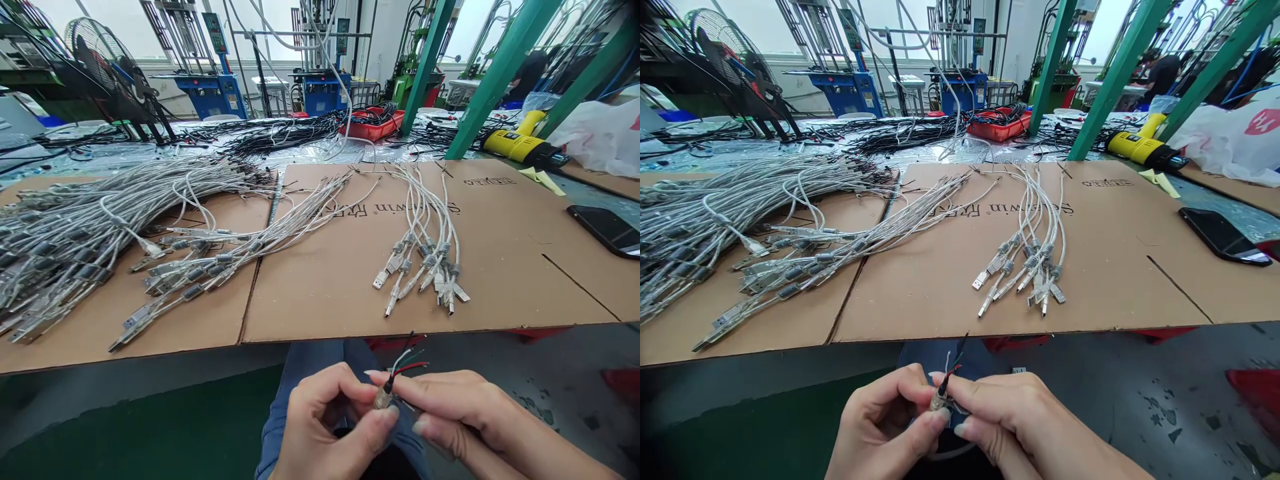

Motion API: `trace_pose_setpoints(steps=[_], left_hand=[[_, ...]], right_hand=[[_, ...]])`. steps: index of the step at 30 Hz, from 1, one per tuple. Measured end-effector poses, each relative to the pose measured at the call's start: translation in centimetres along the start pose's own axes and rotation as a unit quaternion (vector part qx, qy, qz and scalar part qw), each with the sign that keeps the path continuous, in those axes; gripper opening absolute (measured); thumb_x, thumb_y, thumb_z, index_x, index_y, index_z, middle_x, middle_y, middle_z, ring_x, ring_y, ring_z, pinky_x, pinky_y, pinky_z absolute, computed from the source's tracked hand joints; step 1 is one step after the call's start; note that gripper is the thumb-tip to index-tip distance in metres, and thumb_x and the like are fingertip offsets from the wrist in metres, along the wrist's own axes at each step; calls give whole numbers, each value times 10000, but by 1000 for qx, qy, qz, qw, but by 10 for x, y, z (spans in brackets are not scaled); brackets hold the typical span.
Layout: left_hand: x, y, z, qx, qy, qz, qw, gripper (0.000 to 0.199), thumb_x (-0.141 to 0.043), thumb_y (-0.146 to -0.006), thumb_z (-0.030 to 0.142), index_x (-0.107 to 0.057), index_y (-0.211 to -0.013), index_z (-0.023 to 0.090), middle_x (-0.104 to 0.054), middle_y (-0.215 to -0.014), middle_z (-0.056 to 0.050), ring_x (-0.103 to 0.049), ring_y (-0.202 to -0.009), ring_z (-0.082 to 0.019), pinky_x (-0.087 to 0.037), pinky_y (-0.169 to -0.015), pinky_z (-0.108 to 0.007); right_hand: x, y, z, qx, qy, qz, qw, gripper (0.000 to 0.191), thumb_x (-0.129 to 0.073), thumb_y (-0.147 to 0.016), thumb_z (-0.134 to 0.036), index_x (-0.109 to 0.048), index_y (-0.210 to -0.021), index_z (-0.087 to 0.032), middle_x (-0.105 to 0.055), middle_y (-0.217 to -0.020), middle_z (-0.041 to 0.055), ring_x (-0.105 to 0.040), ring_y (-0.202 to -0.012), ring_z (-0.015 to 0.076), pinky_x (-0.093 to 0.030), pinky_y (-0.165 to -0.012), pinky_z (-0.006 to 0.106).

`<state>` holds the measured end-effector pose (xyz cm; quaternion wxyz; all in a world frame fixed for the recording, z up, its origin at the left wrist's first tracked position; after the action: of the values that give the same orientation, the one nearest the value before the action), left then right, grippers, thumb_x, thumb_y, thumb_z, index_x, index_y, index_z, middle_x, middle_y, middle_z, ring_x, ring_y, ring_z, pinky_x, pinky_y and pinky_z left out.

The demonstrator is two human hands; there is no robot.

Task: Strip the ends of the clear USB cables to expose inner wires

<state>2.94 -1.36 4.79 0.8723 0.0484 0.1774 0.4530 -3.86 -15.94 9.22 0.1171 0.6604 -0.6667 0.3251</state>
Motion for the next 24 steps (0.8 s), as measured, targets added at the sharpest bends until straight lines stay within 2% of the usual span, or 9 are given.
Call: trace_pose_setpoints(steps=[2,4,7,12,15,17,21,24], left_hand=[[-1,1,2,49,36,2,998,304,-772,-597,345,-558,-592,129,-527,-571,27,-456,-456,-29,-388,-450,-140],[-1,0,2,65,46,-16,997,319,-775,-593,357,-559,-598,122,-537,-574,24,-470,-444,-25,-385,-445,-134],[2,-2,1,41,21,-47,998,292,-759,-619,339,-563,-598,123,-536,-580,18,-468,-454,-29,-395,-449,-142],[4,0,-3,11,-5,-13,1000,253,-740,-634,328,-576,-604,138,-512,-582,22,-446,-482,-41,-400,-451,-149],[4,0,-4,-16,-17,-20,1000,239,-732,-645,321,-584,-609,137,-500,-574,23,-447,-485,-45,-403,-445,-147],[5,-2,-5,-15,-10,-35,999,236,-737,-646,317,-591,-615,133,-504,-575,24,-456,-481,-41,-409,-445,-142],[5,-4,-5,57,66,-75,993,252,-752,-642,308,-579,-632,126,-550,-601,28,-493,-438,-18,-409,-436,-115],[5,-5,-6,84,108,-96,986,246,-749,-654,296,-574,-642,123,-570,-587,30,-512,-425,-12,-416,-436,-96]], right_hand=[[4,0,-1,-1,10,-16,1000,275,-431,-932,-243,-643,-1105,-263,-705,-639,16,-634,-480,174,-504,-476,232],[7,-1,-2,21,38,-25,999,271,-416,-925,-214,-678,-994,-213,-688,-586,32,-617,-439,177,-481,-428,233],[8,-5,-3,52,77,-22,995,290,-397,-915,-193,-669,-815,-184,-657,-514,43,-578,-372,170,-438,-357,232],[3,-8,-6,49,90,-6,995,267,-385,-908,-153,-636,-823,-187,-656,-524,17,-592,-385,153,-464,-380,206],[-1,-8,-8,35,80,18,996,304,-363,-909,-125,-629,-769,-170,-655,-526,27,-612,-402,160,-486,-394,208],[-2,-8,-8,39,59,24,997,290,-366,-921,-136,-637,-824,-170,-670,-548,25,-637,-433,166,-497,-400,200],[1,-6,-4,49,27,-5,998,255,-421,-930,-154,-606,-1089,-231,-701,-646,-17,-684,-544,149,-538,-513,169],[6,-7,-3,66,42,-16,997,268,-393,-943,-171,-635,-1050,-212,-682,-609,-1,-662,-490,153,-527,-482,185]])
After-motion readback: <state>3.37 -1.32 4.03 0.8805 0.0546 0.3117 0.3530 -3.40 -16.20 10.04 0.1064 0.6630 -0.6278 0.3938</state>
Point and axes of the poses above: each hand's wrist, its own y-axis away from the middle knuckle, its own x-axis out of the back of the hand, z = x × y, the point moved 1 cm from there along -y, towards the middle knuckle
